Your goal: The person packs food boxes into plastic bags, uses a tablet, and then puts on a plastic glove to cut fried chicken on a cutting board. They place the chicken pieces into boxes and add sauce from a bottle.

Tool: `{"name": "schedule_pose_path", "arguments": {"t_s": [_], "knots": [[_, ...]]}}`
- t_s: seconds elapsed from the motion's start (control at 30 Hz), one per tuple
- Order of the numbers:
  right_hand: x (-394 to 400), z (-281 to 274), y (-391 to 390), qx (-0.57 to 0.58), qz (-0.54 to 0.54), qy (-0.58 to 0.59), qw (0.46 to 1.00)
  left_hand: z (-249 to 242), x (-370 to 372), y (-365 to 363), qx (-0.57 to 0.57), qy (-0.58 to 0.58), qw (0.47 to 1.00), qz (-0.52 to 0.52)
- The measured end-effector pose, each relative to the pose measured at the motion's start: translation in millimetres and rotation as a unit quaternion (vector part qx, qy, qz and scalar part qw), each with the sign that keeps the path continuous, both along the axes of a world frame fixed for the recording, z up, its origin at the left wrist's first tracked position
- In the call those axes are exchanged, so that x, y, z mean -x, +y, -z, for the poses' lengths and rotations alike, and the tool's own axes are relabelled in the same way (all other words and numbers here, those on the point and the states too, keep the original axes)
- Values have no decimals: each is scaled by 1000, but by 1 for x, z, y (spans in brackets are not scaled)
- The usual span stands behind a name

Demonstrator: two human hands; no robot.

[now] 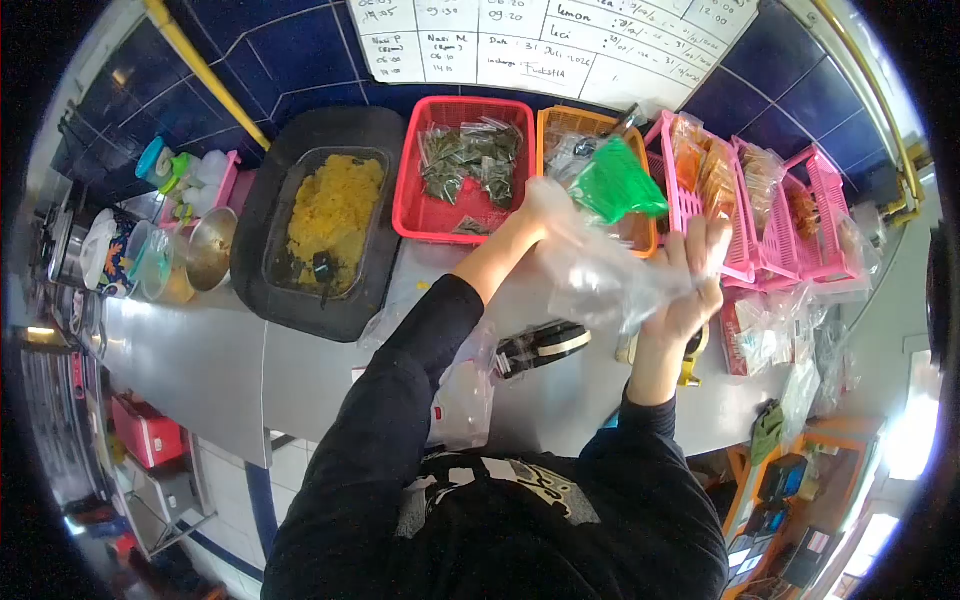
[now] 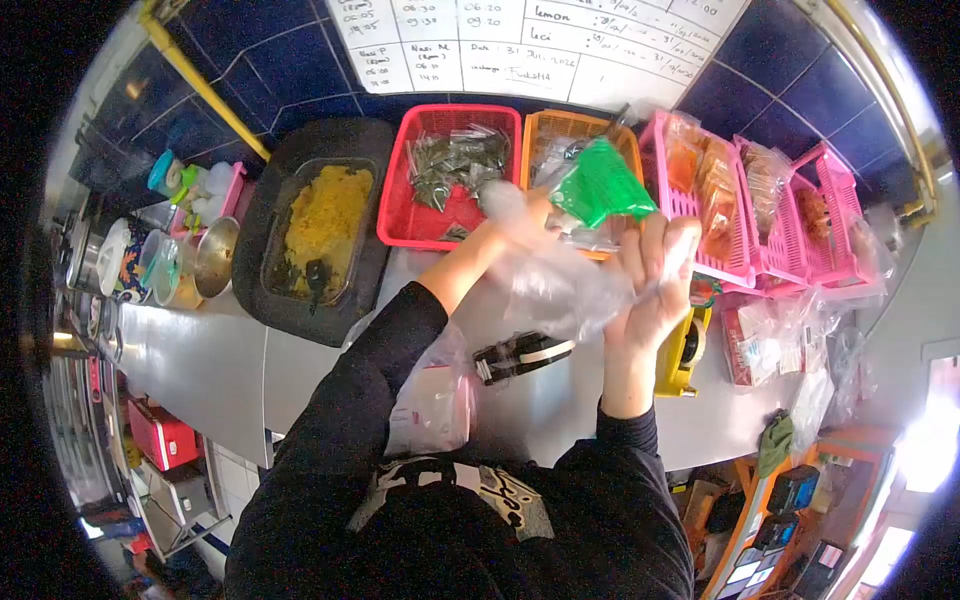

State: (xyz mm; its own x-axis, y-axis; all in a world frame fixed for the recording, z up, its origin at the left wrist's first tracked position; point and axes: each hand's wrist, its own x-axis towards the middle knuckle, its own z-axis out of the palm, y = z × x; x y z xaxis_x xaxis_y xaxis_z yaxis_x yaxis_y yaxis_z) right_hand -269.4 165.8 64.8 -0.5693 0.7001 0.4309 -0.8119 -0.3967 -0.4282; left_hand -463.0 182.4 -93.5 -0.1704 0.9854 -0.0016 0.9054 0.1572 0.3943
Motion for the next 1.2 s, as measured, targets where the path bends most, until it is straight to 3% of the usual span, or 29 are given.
{"name": "schedule_pose_path", "arguments": {"t_s": [0.03, 0.1, 0.17, 0.2, 0.23, 0.3, 0.33, 0.4, 0.43, 0.5, 0.53, 0.57, 0.63, 0.67, 0.7, 0.77, 0.9, 0.97, 1.0, 1.03, 1.07, 1.13, 1.2], "knots": [[-9, -5, -8, -26, -52, 25, 998, -1, -2, 0, 30, -15, 998, -61], [-25, -15, -29, -36, -36, 21, 998, -9, -10, -12, 87, 17, 995, -50], [-42, -2, -30, -14, -111, 47, 993, -17, -24, -30, -57, -46, 996, -58], [-46, 6, -33, 19, -89, 25, 996, -51, -24, -38, 59, -79, 995, -27], [-49, 14, -36, 51, -66, 7, 997, -70, -26, -47, 67, -99, 992, -29], [-51, 20, -49, 87, 37, -98, 991, -113, -37, -85, 33, -320, 944, 76], [-44, 21, -55, 65, 83, -131, 986, -121, -47, -105, 36, -321, 943, 75], [-33, 34, -55, -14, 121, -167, 978, -129, -70, -146, -61, -463, 857, 216], [-27, 37, -58, -48, 130, -195, 971, -134, -78, -162, -60, -467, 858, 206], [-9, 40, -84, -162, 178, -271, 932, -149, -88, -191, -269, -411, 871, 16], [-9, 34, -96, -395, 222, -366, 812, -166, -89, -208, -242, -433, 868, 16], [-5, 29, -118, -391, 203, -394, 807, -166, -86, -226, -243, -432, 869, 4], [-7, 33, -130, -390, 170, -429, 797, -167, -76, -266, -294, -306, 896, 134], [-7, 44, -130, -326, 157, -414, 835, -165, -73, -291, -255, -361, 889, 119], [-10, 41, -127, -386, 195, -439, 788, -158, -68, -313, -257, -358, 890, 113], [-11, 29, -129, -250, 161, -403, 866, -129, -64, -345, -226, -321, 917, -68], [-10, 28, -130, -280, 204, -392, 852, -38, -83, -364, -261, -192, 942, -89], [-7, 17, -145, -343, 225, -427, 806, -23, -96, -364, -149, -67, 967, -196], [0, 11, -156, -370, 199, -358, 834, -31, -90, -369, -194, -121, 952, -204], [4, 5, -167, -371, 199, -356, 834, -50, -91, -378, -302, -160, 902, -263], [6, -1, -177, -452, 174, -343, 805, -66, -91, -389, -403, -196, 835, -318], [14, 0, -198, -574, 99, -310, 752, -71, -82, -428, -423, -245, 737, -467], [32, 17, -226, -631, 13, -272, 726, -82, -89, -455, -457, -224, 722, -468]]}}
